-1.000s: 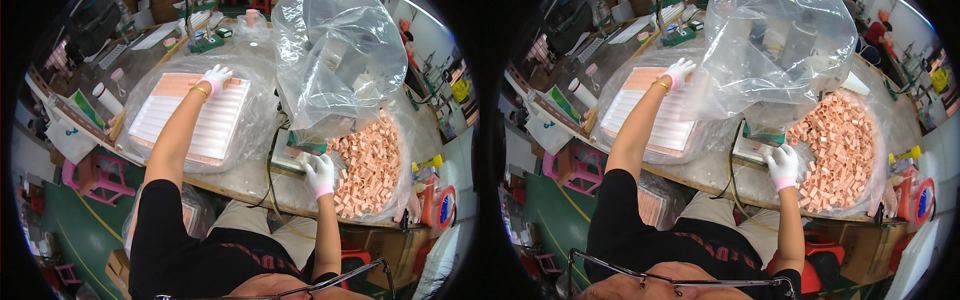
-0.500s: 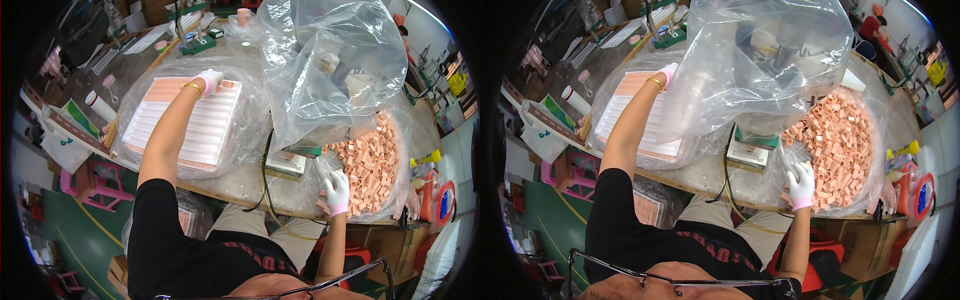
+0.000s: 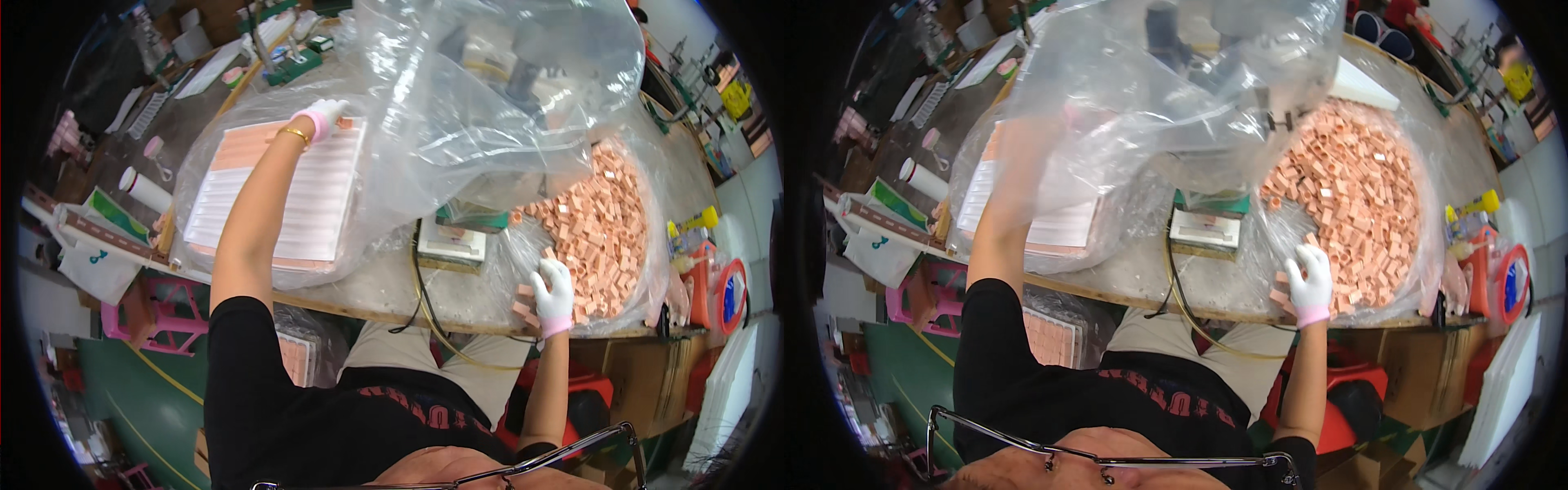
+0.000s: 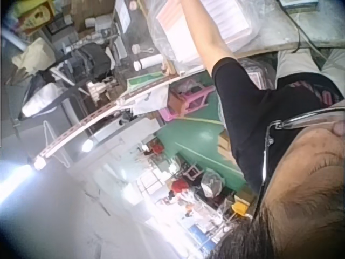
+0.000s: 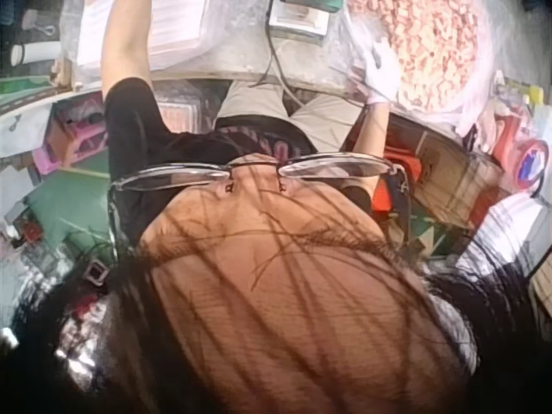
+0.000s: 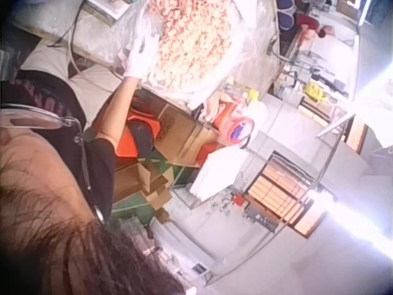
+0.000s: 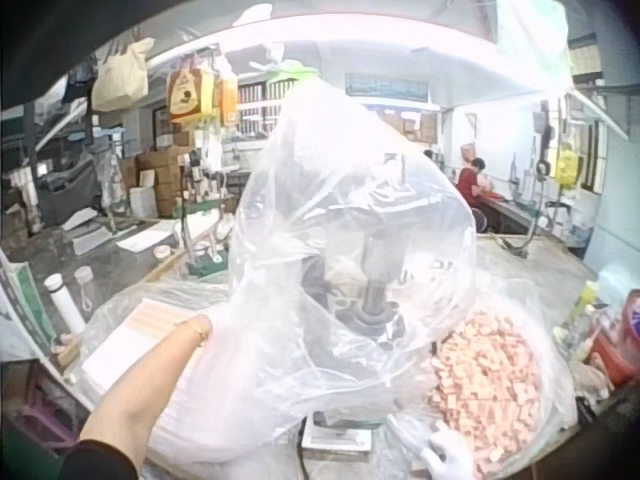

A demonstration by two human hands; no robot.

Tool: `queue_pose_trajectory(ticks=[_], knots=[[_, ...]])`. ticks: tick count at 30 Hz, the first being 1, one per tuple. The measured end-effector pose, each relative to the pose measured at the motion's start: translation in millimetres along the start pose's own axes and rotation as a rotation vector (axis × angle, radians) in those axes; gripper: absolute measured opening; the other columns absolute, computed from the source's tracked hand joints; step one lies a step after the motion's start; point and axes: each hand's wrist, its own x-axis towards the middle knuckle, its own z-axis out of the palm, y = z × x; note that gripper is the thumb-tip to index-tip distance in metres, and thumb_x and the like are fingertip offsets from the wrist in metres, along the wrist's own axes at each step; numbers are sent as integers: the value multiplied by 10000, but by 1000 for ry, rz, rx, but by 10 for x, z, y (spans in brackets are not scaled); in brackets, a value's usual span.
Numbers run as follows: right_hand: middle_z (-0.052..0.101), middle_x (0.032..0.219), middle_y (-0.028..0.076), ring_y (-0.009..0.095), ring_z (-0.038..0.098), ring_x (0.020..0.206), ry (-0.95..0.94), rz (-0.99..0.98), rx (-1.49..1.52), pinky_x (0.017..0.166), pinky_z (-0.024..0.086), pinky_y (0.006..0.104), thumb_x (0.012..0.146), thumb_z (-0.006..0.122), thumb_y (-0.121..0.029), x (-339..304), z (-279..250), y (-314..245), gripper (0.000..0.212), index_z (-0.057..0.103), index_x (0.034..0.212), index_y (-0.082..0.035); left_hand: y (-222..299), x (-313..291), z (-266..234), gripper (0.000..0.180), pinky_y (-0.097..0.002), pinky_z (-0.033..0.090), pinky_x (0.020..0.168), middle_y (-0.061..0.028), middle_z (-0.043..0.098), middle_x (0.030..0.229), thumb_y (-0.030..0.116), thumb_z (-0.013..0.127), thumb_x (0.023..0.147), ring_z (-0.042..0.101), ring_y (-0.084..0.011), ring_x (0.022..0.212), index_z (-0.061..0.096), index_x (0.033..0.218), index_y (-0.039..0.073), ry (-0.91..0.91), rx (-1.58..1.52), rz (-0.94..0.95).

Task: Inspecting and placing small plastic parts into a compartmentalized tray.

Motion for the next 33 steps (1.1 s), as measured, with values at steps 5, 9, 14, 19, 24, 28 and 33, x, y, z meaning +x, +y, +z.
queue_pose_trajectory(ticks=[5, 9, 14, 19, 24, 28, 33], knots=[[598, 1015, 143, 295, 571, 993, 34, -43, -92, 872, 455, 358, 755, 713, -110, -29, -155, 108, 278, 634, 1004, -14, 274, -974, 1022, 186, -429, 494, 813, -194, 660, 942, 120, 560, 774, 618, -366, 933, 659, 913, 45, -221, 82, 364], [613, 977, 135, 296, 576, 982, 34, -60, -7, 872, 455, 356, 759, 703, -114, 146, -44, -38, 253, 634, 988, -33, -1727, -306, 1359, 190, -427, 494, 813, -193, 659, 946, 125, 563, 772, 618, -362, 934, 661, 916, 48, -295, -7, 454], [625, 936, 91, 290, 589, 897, -283, 11, -330, 790, 469, 386, 755, 666, -170, 164, -306, -109, 218, 633, 948, -73, -2011, 276, 1800, 195, -424, 493, 813, -191, 658, 952, 131, 566, 769, 619, -358, 936, 662, 920, 52, -317, -91, 496], [576, 832, 54, 257, 556, 872, -324, -333, -621, 723, 446, 409, 666, 611, -121, 132, -136, -147, 166, 621, 831, -126, -2037, 105, 1559, 200, -421, 493, 813, -190, 658, 957, 136, 570, 766, 619, -353, 938, 664, 924, 56, -284, -108, 438], [574, 848, 75, 278, 556, 853, -372, -342, -506, 719, 448, 399, 667, 623, -147, 253, -6, -154, 132, 619, 790, -99, -1324, -375, 1285, 206, -419, 493, 813, -188, 657, 963, 142, 574, 763, 620, -349, 940, 665, 928, 60, -224, -139, 362], [581, 861, 127, 322, 562, 863, -271, -280, -373, 757, 457, 413, 694, 652, -153, 224, 17, -282, 152, 597, 804, -63, -118, -663, 695, 210, -416, 493, 813, -187, 657, 967, 147, 576, 761, 620, -345, 941, 667, 932, 63, -133, -91, 245], [596, 864, 117, 323, 560, 862, -277, -304, -240, 772, 439, 425, 666, 672, -103, 95, 66, -397, 170, 601, 815, -61, 206, 78, 87, 221, -390, 492, 817, -171, 655, 989, 172, 589, 760, 622, -329, 943, 679, 943, 87, -142, -46, 30]])
